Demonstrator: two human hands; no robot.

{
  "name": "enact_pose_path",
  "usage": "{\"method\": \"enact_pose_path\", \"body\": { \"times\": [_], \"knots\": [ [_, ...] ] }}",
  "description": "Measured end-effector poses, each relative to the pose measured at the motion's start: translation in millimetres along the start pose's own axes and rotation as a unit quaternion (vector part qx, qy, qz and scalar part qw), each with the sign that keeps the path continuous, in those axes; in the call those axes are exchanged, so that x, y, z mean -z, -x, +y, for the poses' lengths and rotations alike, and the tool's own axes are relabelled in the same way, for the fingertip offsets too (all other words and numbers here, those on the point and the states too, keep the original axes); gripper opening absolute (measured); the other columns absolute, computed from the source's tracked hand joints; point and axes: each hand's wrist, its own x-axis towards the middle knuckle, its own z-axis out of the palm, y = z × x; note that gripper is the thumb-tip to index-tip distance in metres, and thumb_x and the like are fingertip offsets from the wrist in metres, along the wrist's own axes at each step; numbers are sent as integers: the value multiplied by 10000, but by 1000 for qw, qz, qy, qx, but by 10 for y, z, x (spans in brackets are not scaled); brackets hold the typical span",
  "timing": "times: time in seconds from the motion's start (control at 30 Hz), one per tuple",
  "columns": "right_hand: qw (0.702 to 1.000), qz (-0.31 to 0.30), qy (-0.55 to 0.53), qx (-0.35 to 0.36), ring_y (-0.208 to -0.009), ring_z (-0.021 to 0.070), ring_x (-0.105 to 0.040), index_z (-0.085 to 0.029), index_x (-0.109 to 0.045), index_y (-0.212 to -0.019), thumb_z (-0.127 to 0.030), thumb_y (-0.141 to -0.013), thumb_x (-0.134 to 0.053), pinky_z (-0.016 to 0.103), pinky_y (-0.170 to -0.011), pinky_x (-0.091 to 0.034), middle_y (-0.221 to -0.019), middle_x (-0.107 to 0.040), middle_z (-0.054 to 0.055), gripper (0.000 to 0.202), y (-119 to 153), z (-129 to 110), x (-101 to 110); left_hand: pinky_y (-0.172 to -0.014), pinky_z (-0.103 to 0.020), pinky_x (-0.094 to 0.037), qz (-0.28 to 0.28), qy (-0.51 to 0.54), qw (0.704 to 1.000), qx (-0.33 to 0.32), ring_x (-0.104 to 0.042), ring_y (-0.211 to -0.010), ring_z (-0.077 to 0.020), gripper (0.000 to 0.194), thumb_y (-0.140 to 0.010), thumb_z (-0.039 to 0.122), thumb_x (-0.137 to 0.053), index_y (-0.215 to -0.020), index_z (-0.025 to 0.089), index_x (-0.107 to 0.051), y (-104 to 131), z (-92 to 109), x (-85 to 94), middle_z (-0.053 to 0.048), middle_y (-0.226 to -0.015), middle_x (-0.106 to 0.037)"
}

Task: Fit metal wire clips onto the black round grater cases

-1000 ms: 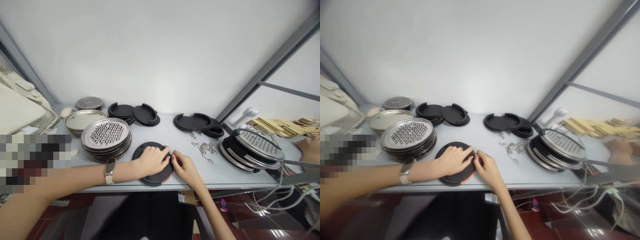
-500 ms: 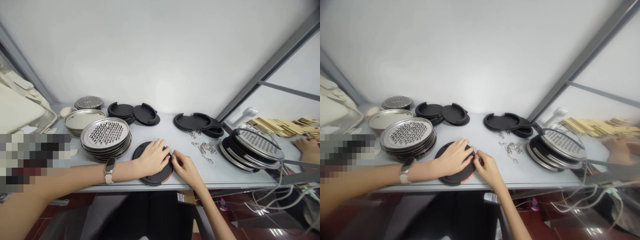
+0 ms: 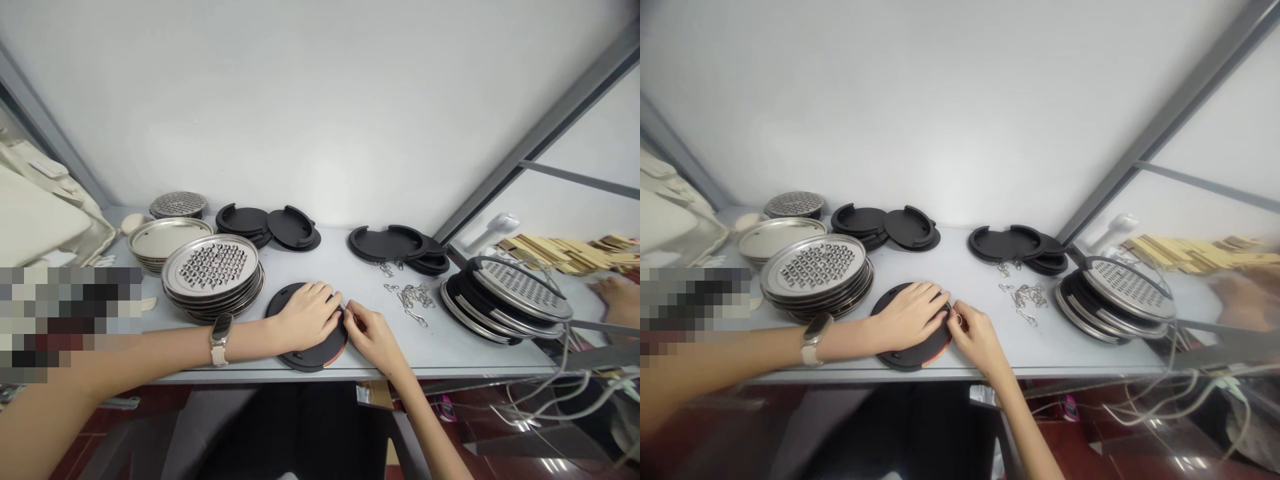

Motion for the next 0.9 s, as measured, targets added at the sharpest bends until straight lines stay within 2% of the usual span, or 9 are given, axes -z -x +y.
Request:
{"method": "enact_pose_path", "body": {
  "times": [0.1,0.57,0.9],
  "knots": [
    [1000,-2,1,-2,-528,89,-307,-213,-274,-676,-268,-918,-382,223,-526,-263,-577,-320,-69,271,0,-1,3,-797,-372,-385,2,-7,1000,-5,-500,-899,-233,255,-954,266,-349,-1082,141,-530,-2,-4,-12,-83,-957,-556],
    [1000,6,-5,0,-525,86,-299,-210,-284,-670,-265,-919,-395,223,-521,-258,-572,-310,-71,279,6,8,-12,-773,-370,-367,1,-17,1000,-10,-495,-888,-231,198,-949,264,-367,-993,154,-527,3,-11,-5,-84,-953,-550],
    [1000,11,-9,7,-521,85,-293,-208,-303,-666,-279,-928,-394,225,-514,-249,-567,-308,-70,286,5,8,-10,-738,-381,-349,22,-89,995,-46,-483,-861,-240,221,-970,256,-334,-943,154,-529,5,-6,-9,-74,-910,-527]
  ]
}}
